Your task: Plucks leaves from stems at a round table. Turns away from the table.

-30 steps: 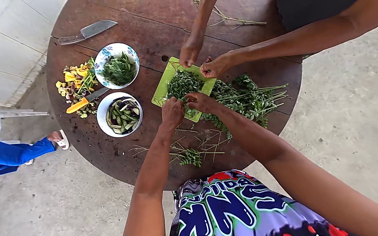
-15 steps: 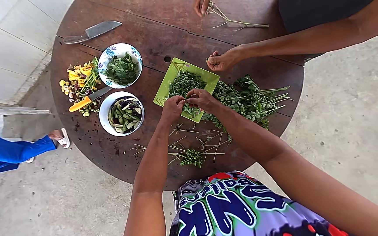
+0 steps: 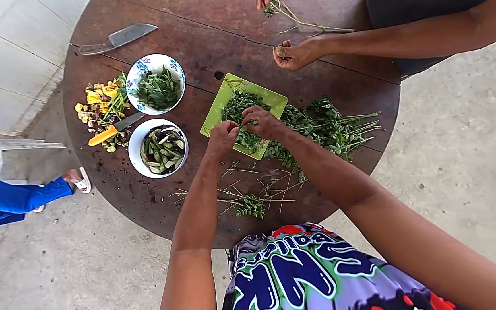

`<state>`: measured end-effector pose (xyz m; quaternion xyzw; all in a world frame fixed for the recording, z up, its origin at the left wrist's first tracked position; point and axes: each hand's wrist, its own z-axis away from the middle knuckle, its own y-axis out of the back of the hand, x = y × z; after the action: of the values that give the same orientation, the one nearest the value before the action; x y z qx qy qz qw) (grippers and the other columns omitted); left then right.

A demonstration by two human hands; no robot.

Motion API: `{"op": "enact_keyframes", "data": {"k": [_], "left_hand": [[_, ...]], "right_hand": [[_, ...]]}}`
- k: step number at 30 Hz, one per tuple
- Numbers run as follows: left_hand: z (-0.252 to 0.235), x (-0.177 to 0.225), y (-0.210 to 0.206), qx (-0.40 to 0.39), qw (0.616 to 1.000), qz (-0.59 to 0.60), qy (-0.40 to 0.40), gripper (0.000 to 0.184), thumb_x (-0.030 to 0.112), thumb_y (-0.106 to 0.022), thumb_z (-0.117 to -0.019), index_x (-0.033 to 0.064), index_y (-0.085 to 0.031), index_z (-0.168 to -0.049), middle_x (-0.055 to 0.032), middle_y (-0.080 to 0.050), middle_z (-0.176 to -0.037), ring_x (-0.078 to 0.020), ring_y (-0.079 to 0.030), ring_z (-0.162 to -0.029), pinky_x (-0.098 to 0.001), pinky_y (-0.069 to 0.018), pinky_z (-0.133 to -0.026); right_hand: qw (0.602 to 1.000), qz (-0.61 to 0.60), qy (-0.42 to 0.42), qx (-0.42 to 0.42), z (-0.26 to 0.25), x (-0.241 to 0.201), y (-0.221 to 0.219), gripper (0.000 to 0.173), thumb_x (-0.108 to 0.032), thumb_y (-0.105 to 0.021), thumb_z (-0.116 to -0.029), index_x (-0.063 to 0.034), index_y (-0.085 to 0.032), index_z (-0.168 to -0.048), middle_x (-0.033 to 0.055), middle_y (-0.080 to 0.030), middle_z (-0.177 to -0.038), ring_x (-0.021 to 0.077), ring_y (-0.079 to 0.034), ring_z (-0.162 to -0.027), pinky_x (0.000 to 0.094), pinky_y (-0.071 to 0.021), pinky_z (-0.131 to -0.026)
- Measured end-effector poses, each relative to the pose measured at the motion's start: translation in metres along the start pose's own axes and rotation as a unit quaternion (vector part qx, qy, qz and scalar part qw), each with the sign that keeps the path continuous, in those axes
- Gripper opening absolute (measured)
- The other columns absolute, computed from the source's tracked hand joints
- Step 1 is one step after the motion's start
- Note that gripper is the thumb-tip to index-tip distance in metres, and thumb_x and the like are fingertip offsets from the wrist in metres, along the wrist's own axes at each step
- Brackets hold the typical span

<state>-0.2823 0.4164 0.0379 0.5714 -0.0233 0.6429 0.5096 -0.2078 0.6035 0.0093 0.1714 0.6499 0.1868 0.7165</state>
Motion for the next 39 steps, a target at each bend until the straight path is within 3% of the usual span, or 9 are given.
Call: {"op": "enact_keyframes", "data": {"k": [5, 9, 13, 19, 22, 28, 33, 36, 39], "left_hand": [[0.000, 0.001, 0.005, 0.000, 1.000, 0.004, 0.005, 0.021, 0.014, -0.057, -0.1057, -0.0010, -0.069, -0.113, -0.0137, -0.071, -0.096, -0.0205, -0.066, -0.086, -0.0420, -0.0530, -0.084], [-0.004, -0.011, 0.002, 0.029, 0.996, -0.081, 0.039, 0.029, 0.026, -0.059, -0.1058, 0.0007, -0.073, -0.107, -0.0170, -0.072, -0.093, -0.0311, -0.069, -0.089, -0.0540, -0.0529, -0.086], [-0.005, -0.018, -0.014, 0.004, 0.982, -0.187, 0.025, 0.029, 0.012, -0.059, -0.0997, 0.0047, -0.069, -0.126, -0.0237, -0.067, -0.119, -0.0415, -0.066, -0.111, -0.0617, -0.0529, -0.094], [0.000, -0.007, -0.052, -0.045, 0.944, -0.318, 0.070, 0.036, 0.037, -0.063, -0.1010, 0.0053, -0.071, -0.116, -0.0204, -0.069, -0.117, -0.0399, -0.067, -0.110, -0.0611, -0.0535, -0.088], [-0.002, -0.016, -0.055, -0.011, 0.949, -0.309, 0.068, 0.030, 0.027, -0.053, -0.1050, 0.0063, -0.072, -0.113, -0.0185, -0.070, -0.115, -0.0377, -0.068, -0.109, -0.0592, -0.0540, -0.088], [-0.008, -0.020, -0.029, 0.073, 0.977, -0.198, 0.023, 0.039, 0.018, -0.055, -0.1046, 0.0049, -0.060, -0.141, -0.0219, -0.068, -0.125, -0.0392, -0.065, -0.118, -0.0579, -0.0510, -0.100], [-0.001, -0.001, -0.053, -0.009, 0.965, -0.261, -0.019, 0.049, 0.033, -0.074, -0.0949, 0.0173, -0.063, -0.140, -0.0224, -0.062, -0.129, -0.0412, -0.068, -0.105, -0.0594, -0.0573, -0.084], [-0.006, -0.005, -0.067, -0.058, 0.950, -0.307, -0.028, 0.039, 0.027, -0.066, -0.1003, 0.0202, -0.065, -0.139, -0.0203, -0.062, -0.128, -0.0389, -0.065, -0.110, -0.0569, -0.0550, -0.088], [-0.011, -0.008, -0.058, 0.002, 0.978, -0.205, -0.039, 0.028, 0.012, -0.056, -0.1035, 0.0088, -0.071, -0.126, -0.0194, -0.069, -0.124, -0.0385, -0.067, -0.114, -0.0587, -0.0535, -0.096]], "right_hand": [[1.000, 0.027, 0.003, 0.012, 0.001, 0.000, 0.018, 0.020, -0.012, -0.059, -0.1032, 0.0026, -0.072, -0.102, 0.0190, -0.064, -0.127, 0.0318, -0.059, -0.122, 0.0461, -0.0461, -0.108], [0.997, 0.045, -0.047, -0.030, 0.025, -0.006, 0.032, 0.027, -0.021, -0.053, -0.1080, 0.0006, -0.070, -0.108, 0.0171, -0.063, -0.116, 0.0280, -0.063, -0.108, 0.0455, -0.0511, -0.097], [0.995, 0.001, -0.097, -0.017, 0.064, -0.009, 0.020, 0.023, -0.020, -0.056, -0.1071, -0.0012, -0.070, -0.108, 0.0131, -0.066, -0.102, 0.0230, -0.065, -0.088, 0.0427, -0.0549, -0.083], [0.985, -0.038, -0.165, 0.002, 0.078, 0.003, 0.005, 0.028, -0.023, -0.052, -0.1090, -0.0005, -0.069, -0.111, 0.0144, -0.068, -0.102, 0.0238, -0.065, -0.089, 0.0444, -0.0533, -0.084], [0.981, -0.043, -0.187, 0.000, 0.075, 0.007, 0.002, 0.026, -0.022, -0.053, -0.1087, -0.0018, -0.068, -0.113, 0.0143, -0.069, -0.101, 0.0245, -0.067, -0.091, 0.0458, -0.0542, -0.086], [0.981, -0.041, -0.192, 0.014, 0.070, 0.003, -0.005, 0.019, -0.018, -0.060, -0.1049, -0.0020, -0.069, -0.109, 0.0134, -0.069, -0.093, 0.0238, -0.066, -0.083, 0.0456, -0.0547, -0.080], [0.984, -0.053, -0.169, -0.035, 0.082, -0.004, -0.027, 0.016, -0.012, -0.060, -0.1020, 0.0009, -0.069, -0.105, 0.0147, -0.068, -0.091, 0.0239, -0.066, -0.082, 0.0445, -0.0555, -0.079], [0.979, -0.040, -0.159, -0.122, 0.101, 0.000, -0.044, 0.021, -0.014, -0.057, -0.1018, 0.0025, -0.068, -0.109, 0.0166, -0.068, -0.098, 0.0256, -0.066, -0.089, 0.0457, -0.0542, -0.085], [0.969, -0.027, -0.152, -0.194, 0.127, 0.003, -0.056, 0.025, -0.015, -0.054, -0.1023, 0.0000, -0.069, -0.114, 0.0173, -0.069, -0.102, 0.0276, -0.066, -0.094, 0.0482, -0.0527, -0.088]]}}
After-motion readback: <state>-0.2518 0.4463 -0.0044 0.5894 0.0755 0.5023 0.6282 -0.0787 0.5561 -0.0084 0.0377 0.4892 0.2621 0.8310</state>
